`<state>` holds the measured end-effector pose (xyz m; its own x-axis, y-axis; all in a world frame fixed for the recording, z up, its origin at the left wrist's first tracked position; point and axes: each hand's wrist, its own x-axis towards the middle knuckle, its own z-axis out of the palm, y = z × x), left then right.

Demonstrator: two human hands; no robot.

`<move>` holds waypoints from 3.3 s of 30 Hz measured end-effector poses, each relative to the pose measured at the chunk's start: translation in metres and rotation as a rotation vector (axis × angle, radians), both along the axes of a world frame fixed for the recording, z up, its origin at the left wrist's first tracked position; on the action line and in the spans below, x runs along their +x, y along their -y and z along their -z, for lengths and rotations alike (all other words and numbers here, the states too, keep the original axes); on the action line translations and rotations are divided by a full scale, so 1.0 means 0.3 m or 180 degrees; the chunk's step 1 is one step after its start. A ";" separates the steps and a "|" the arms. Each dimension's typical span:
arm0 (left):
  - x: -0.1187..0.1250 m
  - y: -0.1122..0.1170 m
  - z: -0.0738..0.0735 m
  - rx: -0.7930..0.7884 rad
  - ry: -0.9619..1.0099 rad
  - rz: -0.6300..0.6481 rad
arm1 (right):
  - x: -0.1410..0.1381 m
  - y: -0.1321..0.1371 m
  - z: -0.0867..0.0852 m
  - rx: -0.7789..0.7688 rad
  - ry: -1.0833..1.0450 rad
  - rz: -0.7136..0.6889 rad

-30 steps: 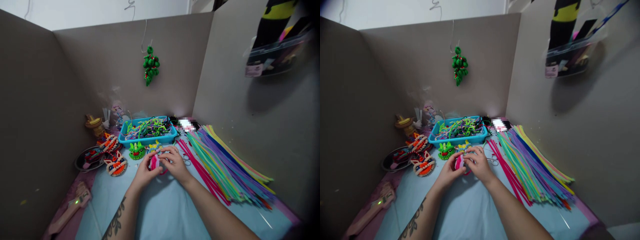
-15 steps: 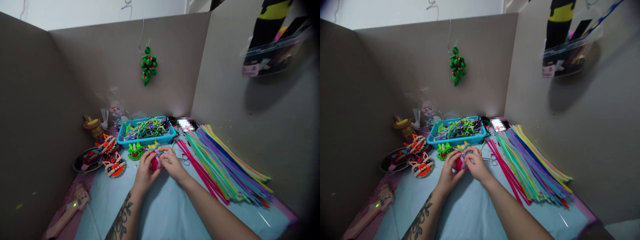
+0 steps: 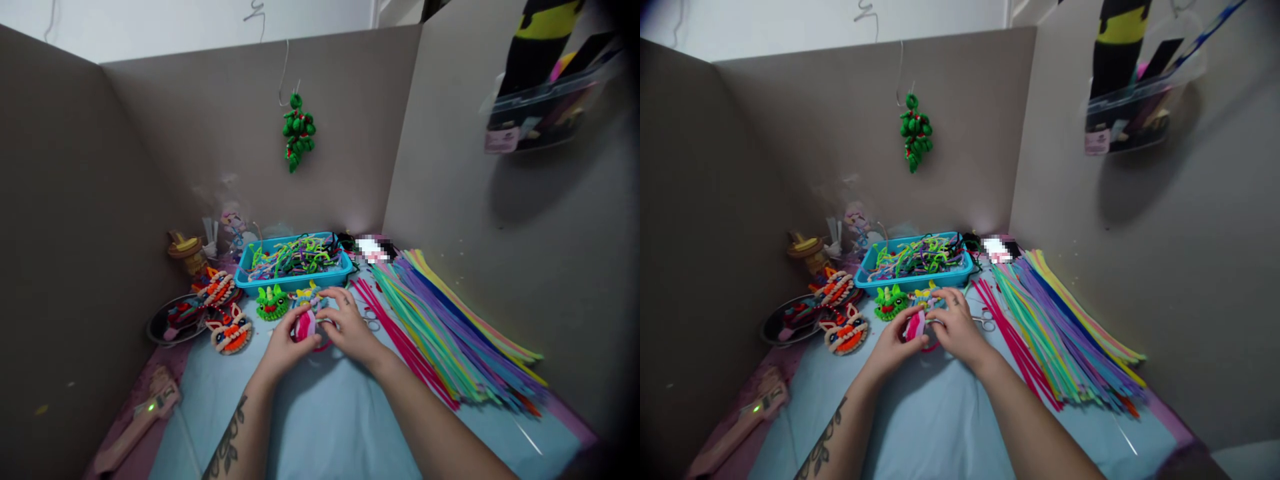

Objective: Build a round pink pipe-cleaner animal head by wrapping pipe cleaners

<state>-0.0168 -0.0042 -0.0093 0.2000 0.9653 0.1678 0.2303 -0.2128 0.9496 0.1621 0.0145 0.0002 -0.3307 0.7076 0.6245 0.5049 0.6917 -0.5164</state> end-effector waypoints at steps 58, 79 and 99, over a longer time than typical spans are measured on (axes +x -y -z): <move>0.013 -0.011 -0.006 -0.0310 0.1005 -0.0562 | -0.054 -0.015 0.075 -0.0669 -0.0679 0.0472; 0.011 -0.022 0.013 0.0144 0.0671 -0.0884 | -0.059 0.014 0.036 -0.0686 -0.0669 0.0038; 0.005 -0.015 0.026 0.1349 -0.0955 -0.0726 | -0.053 0.037 -0.007 -0.0756 -0.1110 0.0051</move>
